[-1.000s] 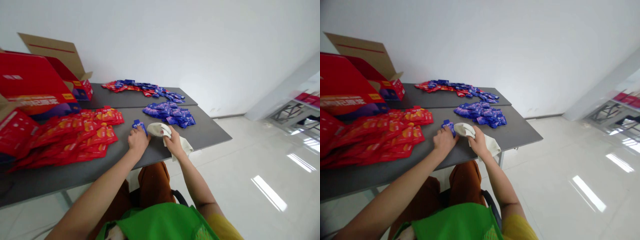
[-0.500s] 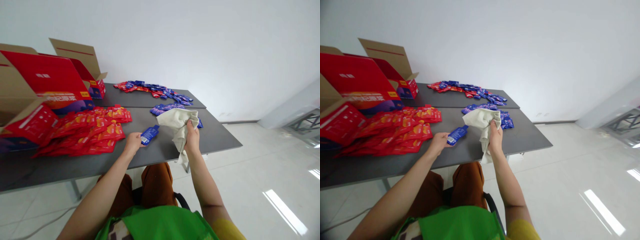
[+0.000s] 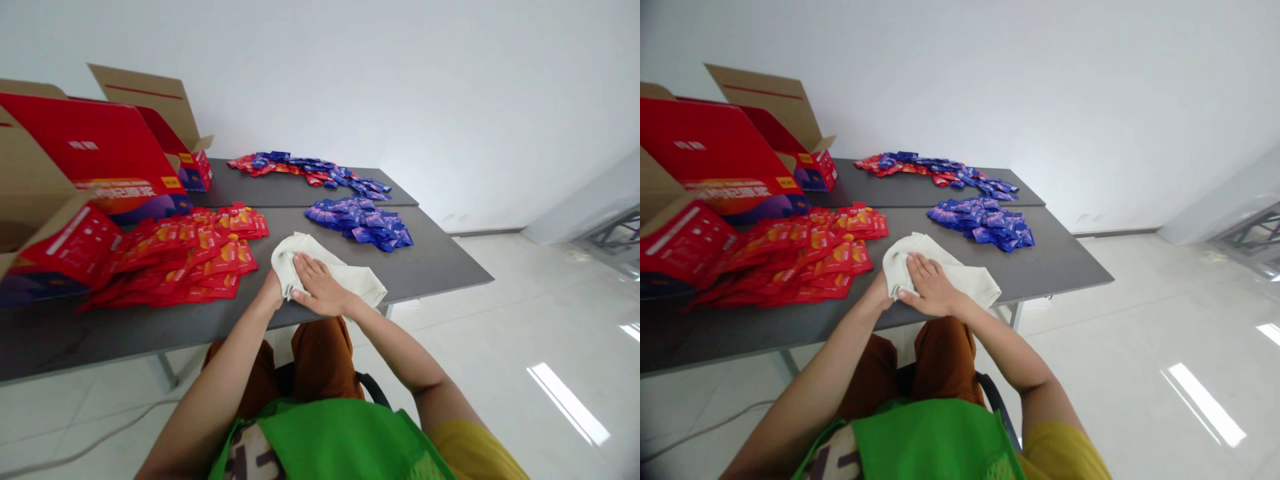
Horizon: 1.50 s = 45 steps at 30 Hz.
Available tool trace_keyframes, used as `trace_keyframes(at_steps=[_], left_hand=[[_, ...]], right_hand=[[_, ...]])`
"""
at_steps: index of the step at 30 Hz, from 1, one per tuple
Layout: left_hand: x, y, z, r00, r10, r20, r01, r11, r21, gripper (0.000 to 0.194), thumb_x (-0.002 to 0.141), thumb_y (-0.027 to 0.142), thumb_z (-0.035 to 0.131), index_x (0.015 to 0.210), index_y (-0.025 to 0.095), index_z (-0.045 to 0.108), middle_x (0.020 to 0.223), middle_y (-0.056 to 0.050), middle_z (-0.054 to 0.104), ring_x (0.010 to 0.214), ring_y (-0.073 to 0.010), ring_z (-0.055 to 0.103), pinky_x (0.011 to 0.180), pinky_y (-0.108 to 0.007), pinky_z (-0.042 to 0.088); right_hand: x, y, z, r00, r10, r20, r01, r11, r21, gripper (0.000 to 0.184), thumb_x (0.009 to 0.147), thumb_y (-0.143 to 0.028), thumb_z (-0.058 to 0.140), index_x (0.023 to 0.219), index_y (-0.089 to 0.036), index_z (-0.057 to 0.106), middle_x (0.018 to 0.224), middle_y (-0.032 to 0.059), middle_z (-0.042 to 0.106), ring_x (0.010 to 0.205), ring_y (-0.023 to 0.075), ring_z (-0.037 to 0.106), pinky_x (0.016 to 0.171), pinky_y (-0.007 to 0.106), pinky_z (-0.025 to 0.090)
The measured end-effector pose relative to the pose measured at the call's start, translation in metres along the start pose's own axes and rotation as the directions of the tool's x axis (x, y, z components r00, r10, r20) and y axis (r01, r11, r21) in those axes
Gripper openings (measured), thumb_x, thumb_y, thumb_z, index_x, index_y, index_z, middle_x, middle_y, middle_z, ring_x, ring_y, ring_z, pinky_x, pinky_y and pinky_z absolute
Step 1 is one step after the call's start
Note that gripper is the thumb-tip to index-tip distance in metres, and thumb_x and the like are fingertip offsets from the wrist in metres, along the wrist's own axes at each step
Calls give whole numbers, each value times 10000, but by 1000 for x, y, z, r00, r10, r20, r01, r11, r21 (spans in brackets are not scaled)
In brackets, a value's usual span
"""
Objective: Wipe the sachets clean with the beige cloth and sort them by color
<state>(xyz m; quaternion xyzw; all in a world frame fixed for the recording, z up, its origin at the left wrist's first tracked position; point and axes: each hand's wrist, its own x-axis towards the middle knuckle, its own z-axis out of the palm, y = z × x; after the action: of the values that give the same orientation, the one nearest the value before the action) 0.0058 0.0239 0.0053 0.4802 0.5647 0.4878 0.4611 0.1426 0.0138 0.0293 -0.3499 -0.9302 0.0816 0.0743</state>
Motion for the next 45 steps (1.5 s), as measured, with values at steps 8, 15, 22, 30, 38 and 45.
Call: trace_keyframes(at_steps=[8, 15, 22, 30, 38, 45], left_hand=[[-9, -15, -5, 990, 45, -134, -14, 974, 228, 260, 751, 175, 502, 898, 118, 709, 838, -80, 737, 835, -210, 672, 696, -276, 522], [-12, -5, -7, 986, 100, -131, -21, 865, 502, 226, 782, 153, 473, 805, 114, 695, 844, -131, 727, 793, -212, 665, 662, -262, 445], [-31, 2, 0, 966, 206, -158, -96, 848, 521, 295, 872, 122, 388, 942, 147, 674, 890, -124, 723, 822, -194, 669, 698, -258, 427], [-28, 5, -1, 976, 164, -145, -50, 810, 584, 239, 887, 223, 453, 923, 146, 676, 922, -142, 728, 835, -220, 670, 676, -270, 402], [-29, 0, -2, 967, 235, -103, -130, 795, 592, 265, 848, 117, 427, 948, 159, 669, 910, -121, 723, 848, -209, 665, 711, -265, 424], [-33, -7, -4, 946, 317, -65, -261, 866, 427, 324, 804, 96, 412, 964, 169, 684, 908, -79, 728, 798, -178, 644, 699, -246, 449]], right_hand=[[18, 20, 1, 980, 194, 30, -192, 980, -59, 964, 918, -712, 210, 1497, 58, 192, 1560, 274, 160, 1472, 336, 97, 1170, 492, 123], [1, -5, 1, 999, 18, 46, -17, 1000, -26, 788, 992, -557, 147, 1517, 31, 136, 1588, 223, 38, 1483, 274, -23, 1183, 472, 94], [26, 22, 7, 905, 425, -32, -426, 900, -96, 855, 967, -613, 126, 1487, 56, 243, 1553, 254, 217, 1462, 333, 162, 1162, 492, 148], [-6, -15, 13, 991, 130, -31, -131, 991, -36, 862, 961, -618, 168, 1509, 47, 132, 1577, 263, 61, 1481, 313, 13, 1159, 524, 128], [9, 16, 9, 967, 252, -32, -253, 967, -33, 761, 996, -525, 61, 1501, 22, 218, 1571, 238, 165, 1474, 290, 130, 1162, 489, 158], [7, 19, 10, 945, 320, -62, -326, 937, -126, 949, 936, -680, 190, 1478, 100, 197, 1538, 325, 160, 1450, 388, 161, 1145, 548, 143]])
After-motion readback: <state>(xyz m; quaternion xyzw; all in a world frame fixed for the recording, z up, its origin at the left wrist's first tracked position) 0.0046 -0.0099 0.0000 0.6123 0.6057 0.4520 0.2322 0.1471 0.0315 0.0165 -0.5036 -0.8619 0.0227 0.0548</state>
